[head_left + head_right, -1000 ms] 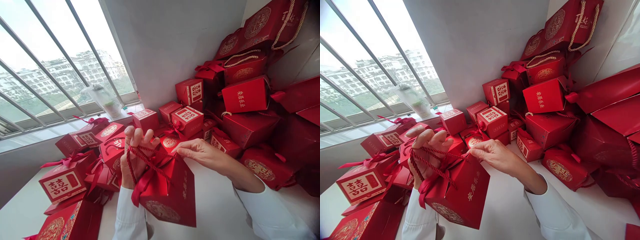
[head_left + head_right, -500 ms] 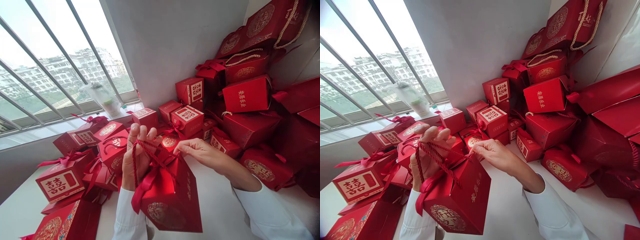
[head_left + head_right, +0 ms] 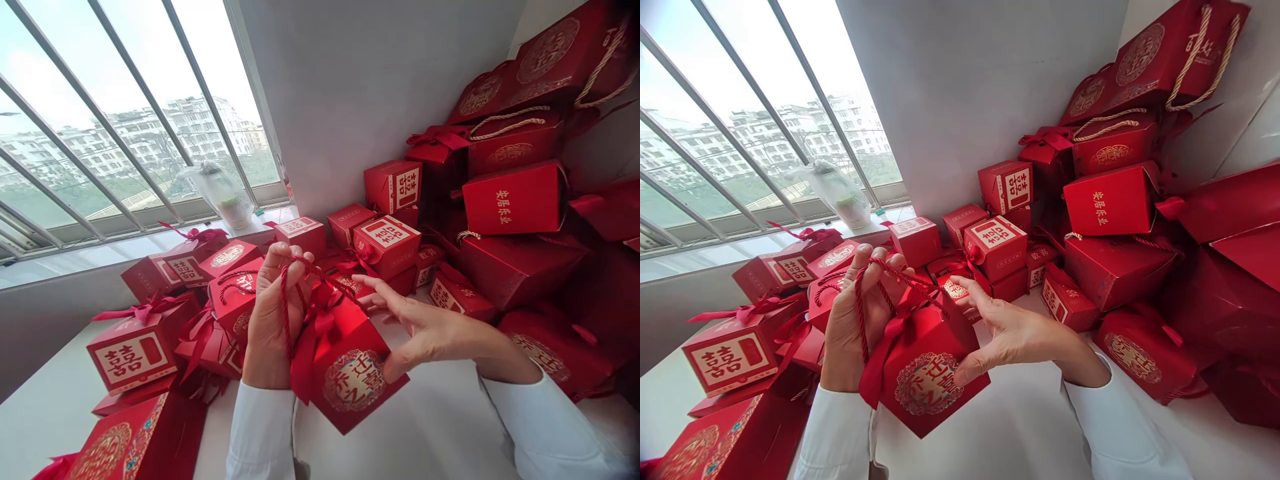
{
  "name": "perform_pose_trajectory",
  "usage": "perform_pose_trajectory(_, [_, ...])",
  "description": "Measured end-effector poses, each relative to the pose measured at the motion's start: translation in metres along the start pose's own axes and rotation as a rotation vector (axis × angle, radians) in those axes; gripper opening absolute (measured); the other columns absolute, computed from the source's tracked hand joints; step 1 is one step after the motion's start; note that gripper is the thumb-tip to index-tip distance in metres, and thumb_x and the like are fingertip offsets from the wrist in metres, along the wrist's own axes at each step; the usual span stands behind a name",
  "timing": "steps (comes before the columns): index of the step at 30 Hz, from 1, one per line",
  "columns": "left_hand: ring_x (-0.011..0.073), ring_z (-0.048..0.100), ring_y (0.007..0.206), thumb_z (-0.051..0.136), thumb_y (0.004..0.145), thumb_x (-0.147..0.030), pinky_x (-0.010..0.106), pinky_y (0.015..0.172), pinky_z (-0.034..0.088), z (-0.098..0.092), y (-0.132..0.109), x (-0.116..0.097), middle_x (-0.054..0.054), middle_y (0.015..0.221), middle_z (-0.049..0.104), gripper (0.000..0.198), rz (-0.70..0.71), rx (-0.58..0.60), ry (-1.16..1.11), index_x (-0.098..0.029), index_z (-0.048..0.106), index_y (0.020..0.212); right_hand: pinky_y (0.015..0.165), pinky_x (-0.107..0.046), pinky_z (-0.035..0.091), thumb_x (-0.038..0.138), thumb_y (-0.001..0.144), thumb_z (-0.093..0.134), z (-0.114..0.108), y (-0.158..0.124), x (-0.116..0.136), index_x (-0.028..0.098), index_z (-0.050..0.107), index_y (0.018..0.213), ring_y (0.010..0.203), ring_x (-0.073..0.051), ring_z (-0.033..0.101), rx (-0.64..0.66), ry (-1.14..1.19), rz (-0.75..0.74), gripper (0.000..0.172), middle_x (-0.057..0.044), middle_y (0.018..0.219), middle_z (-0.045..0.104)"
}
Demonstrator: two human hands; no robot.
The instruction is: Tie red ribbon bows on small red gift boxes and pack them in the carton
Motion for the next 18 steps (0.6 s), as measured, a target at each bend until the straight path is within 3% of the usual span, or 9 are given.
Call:
perform_pose_trajectory(3, [0.0071, 0.059, 0.073, 0.079, 0.060, -0.016, 0.016, 0.067, 0.050, 0.000, 0.003, -0.002, -0.006, 0.079, 0.060, 0.025, 0.000, -0.024, -0.014, -0.022, 0.061, 0.075, 0.104, -0.042, 0.034, 0.035, 0.061, 0.083, 0.002, 0.001, 0.001, 0.028, 0.009, 0.148, 0.125, -0.026, 0.043, 0.014, -0.045, 0.029, 0.114, -0.011, 0.133, 0.047])
perform_pose_trajectory(7, [0.0062, 0.056, 0.068, 0.076, 0.060, -0.007, 0.013, 0.062, 0.045, 0.006, -0.001, -0.024, -0.004, 0.073, 0.062, 0.021, 0.169, 0.004, 0.312, -0.018, 0.063, 0.073, 0.106, -0.039, 0.033, 0.032, 0.062, 0.082, -0.002, 0.000, 0.003, 0.029, 0.009, 0.149, 0.129, -0.026, 0.039, 0.043, -0.074, 0.009, 0.114, -0.010, 0.141, 0.041])
perform_pose_trajectory(10, [0.0101, 0.059, 0.071, 0.072, 0.064, -0.006, 0.018, 0.063, 0.045, 0.016, -0.006, -0.030, -0.002, 0.072, 0.063, 0.019, 0.190, 0.087, 0.476, -0.017, 0.064, 0.078, 0.105, -0.035, 0.034, 0.031, 0.071, 0.076, -0.002, -0.002, 0.003, 0.027, 0.006, 0.149, 0.131, -0.023, 0.037, 0.126, -0.023, -0.011, 0.105, -0.009, 0.143, 0.039])
perform_pose_trajectory(13, [0.0133, 0.061, 0.074, 0.064, 0.068, -0.004, 0.022, 0.066, 0.047, 0.028, -0.013, -0.025, -0.001, 0.075, 0.064, 0.022, 0.170, 0.192, 0.618, -0.019, 0.062, 0.085, 0.106, -0.035, 0.033, 0.032, 0.074, 0.073, -0.005, -0.005, -0.004, 0.025, 0.007, 0.149, 0.133, -0.022, 0.034, 0.151, -0.040, 0.023, 0.100, -0.009, 0.142, 0.040])
perform_pose_trajectory(18, [0.0143, 0.062, 0.076, 0.049, 0.063, 0.006, 0.025, 0.073, 0.046, 0.044, -0.020, -0.009, -0.004, 0.075, 0.066, 0.042, 0.206, 0.287, 1.020, -0.022, 0.060, 0.093, 0.107, -0.042, 0.031, 0.039, 0.070, 0.077, -0.020, -0.012, -0.016, 0.029, 0.001, 0.149, 0.131, -0.025, 0.036, 0.037, -0.197, 0.132, 0.111, -0.011, 0.140, 0.041])
Point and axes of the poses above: each hand's wrist, its own y-axis towards the middle knuckle, its own z-axis out of the palm, x = y × z, the point moved 7 cm from there along y, towards the middle knuckle
